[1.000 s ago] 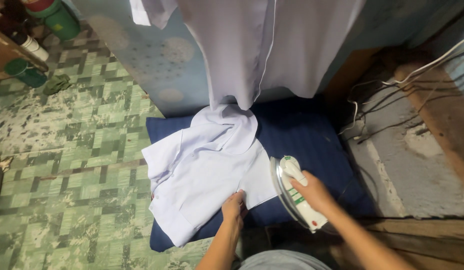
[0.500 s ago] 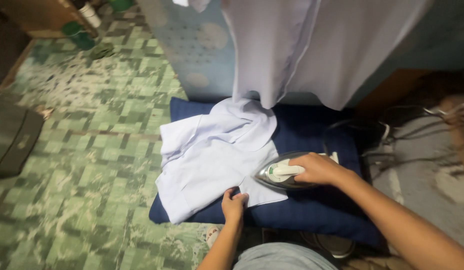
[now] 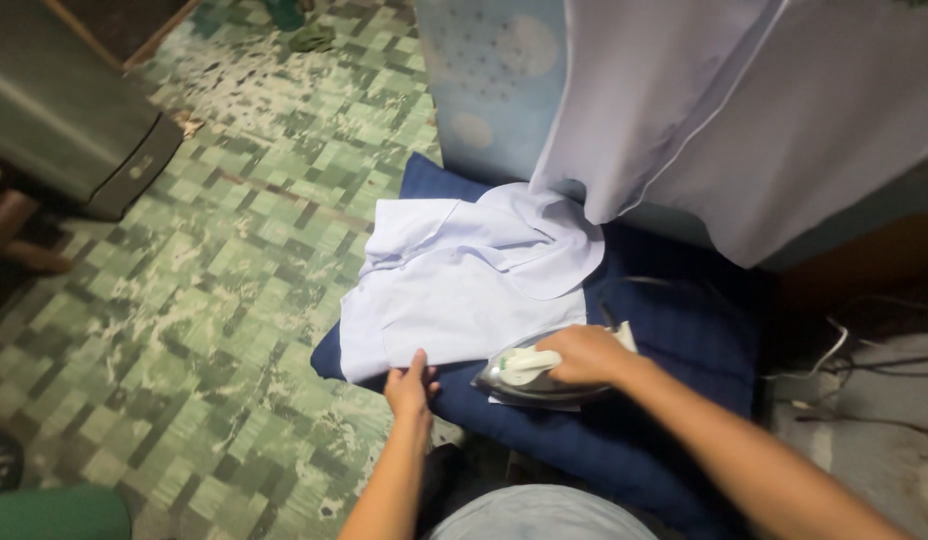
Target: The person irons a light blue shirt on a blue ironing board. They repeatedly smooth the fabric, reposition the shirt, and use a steam iron to remove wrinkles from the sleeves and body.
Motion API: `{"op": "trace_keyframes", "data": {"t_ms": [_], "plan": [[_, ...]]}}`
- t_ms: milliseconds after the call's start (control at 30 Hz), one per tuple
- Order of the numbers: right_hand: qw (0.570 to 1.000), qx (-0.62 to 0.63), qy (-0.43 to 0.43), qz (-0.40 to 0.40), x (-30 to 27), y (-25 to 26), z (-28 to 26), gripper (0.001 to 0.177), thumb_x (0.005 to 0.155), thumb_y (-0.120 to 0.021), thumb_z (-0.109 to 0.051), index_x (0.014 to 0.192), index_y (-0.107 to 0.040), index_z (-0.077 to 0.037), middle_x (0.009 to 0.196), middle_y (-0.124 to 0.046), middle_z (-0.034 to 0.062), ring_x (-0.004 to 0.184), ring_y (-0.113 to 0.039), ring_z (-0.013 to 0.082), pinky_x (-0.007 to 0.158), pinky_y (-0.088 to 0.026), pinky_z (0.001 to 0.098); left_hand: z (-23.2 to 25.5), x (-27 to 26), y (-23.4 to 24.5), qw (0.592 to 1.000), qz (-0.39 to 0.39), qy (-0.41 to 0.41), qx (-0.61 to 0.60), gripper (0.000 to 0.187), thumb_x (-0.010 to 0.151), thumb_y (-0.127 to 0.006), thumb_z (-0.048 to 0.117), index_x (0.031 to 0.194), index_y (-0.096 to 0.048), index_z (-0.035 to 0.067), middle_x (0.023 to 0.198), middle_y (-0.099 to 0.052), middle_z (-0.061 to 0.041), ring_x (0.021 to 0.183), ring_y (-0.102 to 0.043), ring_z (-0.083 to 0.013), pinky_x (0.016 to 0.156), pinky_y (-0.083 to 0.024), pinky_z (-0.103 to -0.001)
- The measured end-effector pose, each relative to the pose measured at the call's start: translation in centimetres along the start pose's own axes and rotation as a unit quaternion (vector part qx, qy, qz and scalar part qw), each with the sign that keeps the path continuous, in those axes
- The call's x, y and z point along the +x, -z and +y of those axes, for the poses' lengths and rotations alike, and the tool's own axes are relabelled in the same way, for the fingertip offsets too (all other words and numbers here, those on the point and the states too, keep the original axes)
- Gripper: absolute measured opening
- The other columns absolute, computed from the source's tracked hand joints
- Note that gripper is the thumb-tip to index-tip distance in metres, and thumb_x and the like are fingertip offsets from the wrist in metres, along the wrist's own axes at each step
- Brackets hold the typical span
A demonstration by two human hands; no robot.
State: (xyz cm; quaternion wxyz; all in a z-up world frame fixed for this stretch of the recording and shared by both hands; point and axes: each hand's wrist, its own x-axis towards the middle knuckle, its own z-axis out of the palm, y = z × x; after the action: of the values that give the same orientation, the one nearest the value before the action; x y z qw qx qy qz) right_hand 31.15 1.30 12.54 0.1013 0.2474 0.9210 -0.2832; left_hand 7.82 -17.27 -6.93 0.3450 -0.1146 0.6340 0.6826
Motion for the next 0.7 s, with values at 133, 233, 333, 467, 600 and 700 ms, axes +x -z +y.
{"op": "trace_keyframes", "data": {"t_ms": [133, 233, 333, 467, 600, 700], "plan": [[0.999, -0.033, -0.008, 0.006, 0.4, -0.5, -0.5, 0.025, 0.077, -0.065, -0.022, 0.097, -0.079, -0.021, 0.093, -0.077, 0.0113, 0.091, -0.073, 0.0338, 0.083, -0.056, 0.0455, 2.2, -0.3, 1.1, 0.998, 0.016, 0.029, 0.058, 0.041, 0.087, -0.080, 0.022, 0.115, -0.063, -0.002, 0.098, -0.072, -0.010, 0.076, -0.072, -0.0185, 0.049, -0.048, -0.027], [0.997, -0.035, -0.063, 0.040, 0.0, -0.1, 1.1, 0.029, 0.077, -0.067, -0.024, 0.103, -0.079, -0.026, 0.096, -0.076, 0.0116, 0.094, -0.073, 0.0343, 0.083, -0.057, 0.0460, 3.1, -0.7, 1.9, 0.997, -0.012, 0.054, 0.050, 0.043, 0.086, -0.080, 0.020, 0.114, -0.061, -0.006, 0.100, -0.073, -0.014, 0.081, -0.076, -0.0214, 0.050, -0.050, -0.028], [0.989, -0.022, -0.146, 0.026, -1.2, 1.6, 4.0, 0.035, 0.078, -0.066, -0.023, 0.110, -0.078, -0.031, 0.102, -0.076, 0.0093, 0.098, -0.072, 0.0331, 0.085, -0.056, 0.0466, 2.9, -0.6, 2.4, 0.997, -0.039, 0.046, 0.036, 0.044, 0.085, -0.079, 0.020, 0.116, -0.062, -0.007, 0.103, -0.073, -0.013, 0.082, -0.076, -0.0225, 0.051, -0.051, -0.027], [0.992, -0.034, -0.116, 0.028, -1.7, 2.5, 5.8, 0.038, 0.076, -0.065, -0.020, 0.111, -0.079, -0.030, 0.103, -0.077, 0.0099, 0.099, -0.072, 0.0340, 0.087, -0.056, 0.0463, 2.6, -0.4, 2.6, 0.997, -0.057, 0.042, 0.032, 0.046, 0.086, -0.078, 0.021, 0.119, -0.063, -0.008, 0.104, -0.074, -0.013, 0.083, -0.077, -0.0219, 0.051, -0.051, -0.026], [0.996, -0.036, -0.079, 0.014, -0.9, 1.9, 4.5, 0.038, 0.075, -0.065, -0.021, 0.110, -0.079, -0.029, 0.103, -0.077, 0.0108, 0.098, -0.072, 0.0343, 0.087, -0.056, 0.0458, 2.8, -0.6, 2.8, 0.997, -0.060, 0.043, 0.032, 0.046, 0.086, -0.078, 0.022, 0.119, -0.063, -0.009, 0.105, -0.075, -0.014, 0.084, -0.077, -0.0224, 0.051, -0.052, -0.026], [0.998, -0.035, -0.050, -0.002, 0.1, 0.9, 2.2, 0.034, 0.075, -0.064, -0.020, 0.105, -0.079, -0.026, 0.102, -0.077, 0.0106, 0.098, -0.072, 0.0341, 0.086, -0.056, 0.0460, 2.9, -0.7, 2.7, 0.997, -0.056, 0.046, 0.038, 0.047, 0.087, -0.078, 0.021, 0.119, -0.063, -0.010, 0.104, -0.075, -0.016, 0.085, -0.077, -0.0235, 0.051, -0.053, -0.026]]}}
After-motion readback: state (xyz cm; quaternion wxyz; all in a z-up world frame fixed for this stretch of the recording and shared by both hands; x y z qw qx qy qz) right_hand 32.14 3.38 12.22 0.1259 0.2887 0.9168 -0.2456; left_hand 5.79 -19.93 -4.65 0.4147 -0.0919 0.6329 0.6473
